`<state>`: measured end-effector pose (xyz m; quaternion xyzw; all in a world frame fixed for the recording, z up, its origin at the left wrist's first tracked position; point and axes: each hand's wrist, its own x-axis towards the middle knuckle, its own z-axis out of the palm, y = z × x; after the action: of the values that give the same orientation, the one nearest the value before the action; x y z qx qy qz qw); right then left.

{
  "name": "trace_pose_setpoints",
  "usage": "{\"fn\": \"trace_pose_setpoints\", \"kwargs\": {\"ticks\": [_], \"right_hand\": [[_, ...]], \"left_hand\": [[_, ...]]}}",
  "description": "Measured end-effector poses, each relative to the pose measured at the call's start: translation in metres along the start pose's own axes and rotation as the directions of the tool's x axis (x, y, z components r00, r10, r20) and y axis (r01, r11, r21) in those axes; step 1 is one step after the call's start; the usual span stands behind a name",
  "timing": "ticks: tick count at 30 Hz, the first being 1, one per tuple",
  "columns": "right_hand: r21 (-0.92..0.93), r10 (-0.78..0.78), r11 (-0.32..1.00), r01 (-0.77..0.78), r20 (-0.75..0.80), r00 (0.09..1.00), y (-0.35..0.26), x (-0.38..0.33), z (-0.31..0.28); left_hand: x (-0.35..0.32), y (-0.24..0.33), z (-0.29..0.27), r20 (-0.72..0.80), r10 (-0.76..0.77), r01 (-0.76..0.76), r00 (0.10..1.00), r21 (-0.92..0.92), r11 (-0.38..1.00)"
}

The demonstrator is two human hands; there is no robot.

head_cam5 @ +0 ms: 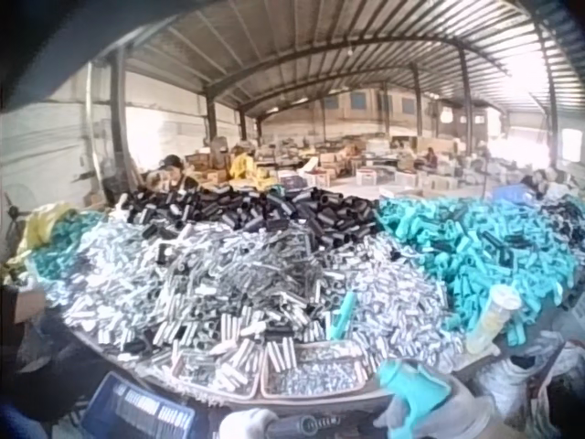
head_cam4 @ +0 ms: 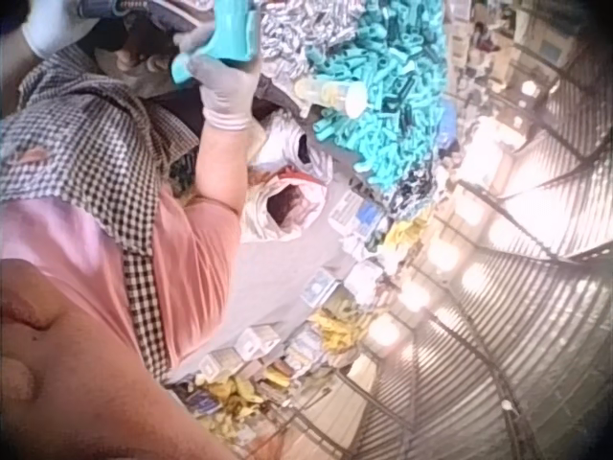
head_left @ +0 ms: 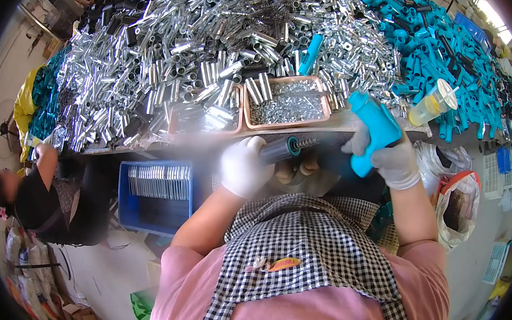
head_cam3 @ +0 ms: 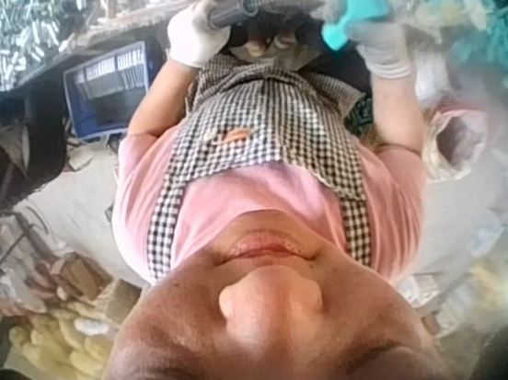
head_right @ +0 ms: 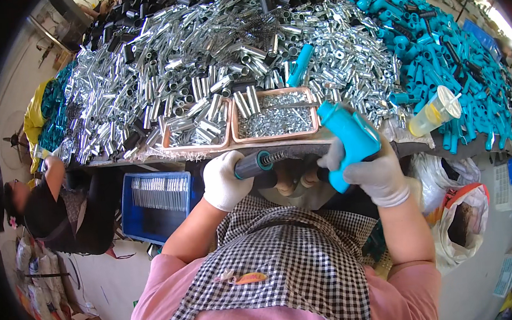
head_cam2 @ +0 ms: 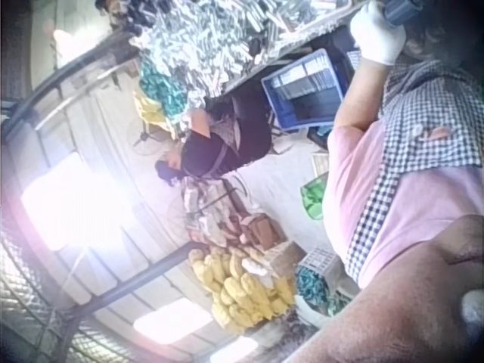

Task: Assembling components of handheld tools, specifically caulking guns, by fitting metal tubes, springs, and plastic handles together.

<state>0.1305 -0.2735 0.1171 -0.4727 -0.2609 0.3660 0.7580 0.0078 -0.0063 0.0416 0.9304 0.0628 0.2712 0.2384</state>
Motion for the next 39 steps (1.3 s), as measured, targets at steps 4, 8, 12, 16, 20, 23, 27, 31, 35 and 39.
{"fn": "trace_pose_setpoints", "kwargs": {"ticks": [4,8,12,16,20,23,27,31,35,39], "right_hand": [[-0.220,-0.243,0.960,0.175,-0.334,0.911,0.022,0.009,0.054],[-0.517,-0.472,0.769,0.377,-0.060,0.880,0.038,0.019,0.066],[-0.633,-0.511,0.656,0.412,0.029,0.859,0.026,0.013,0.071],[-0.579,-0.612,0.635,0.512,0.028,0.790,0.023,0.008,0.067],[-0.472,-0.644,0.706,0.528,-0.117,0.756,0.029,0.006,0.060],[-0.431,-0.617,0.756,0.493,-0.214,0.757,0.031,0.002,0.062],[-0.437,-0.633,0.733,0.521,-0.157,0.758,0.030,-0.001,0.058],[-0.434,-0.645,0.717,0.545,-0.118,0.755,0.026,0.000,0.062],[-0.408,-0.620,0.754,0.515,-0.182,0.763,0.028,0.001,0.060],[-0.494,-0.654,0.700,0.516,-0.153,0.741,0.031,0.004,0.052]], "left_hand": [[0.000,0.005,0.002,-0.001,0.054,-0.054,0.999,-0.082,0.995],[-0.001,0.008,0.005,-0.044,0.131,-0.135,0.990,-0.116,0.984],[-0.003,0.005,0.005,-0.031,0.146,-0.148,0.989,-0.123,0.981],[-0.004,-0.002,0.010,-0.145,0.164,-0.183,0.976,-0.131,0.974],[0.003,0.000,0.008,-0.251,0.225,-0.267,0.941,-0.148,0.952],[0.005,0.001,0.007,-0.246,0.245,-0.297,0.938,-0.207,0.932],[0.005,0.001,0.009,-0.255,0.254,-0.313,0.933,-0.223,0.923],[0.004,0.002,0.009,-0.283,0.245,-0.321,0.927,-0.262,0.910],[0.006,0.001,0.007,-0.299,0.267,-0.347,0.916,-0.261,0.901],[0.007,0.001,0.005,-0.316,0.282,-0.366,0.906,-0.249,0.897]]}}
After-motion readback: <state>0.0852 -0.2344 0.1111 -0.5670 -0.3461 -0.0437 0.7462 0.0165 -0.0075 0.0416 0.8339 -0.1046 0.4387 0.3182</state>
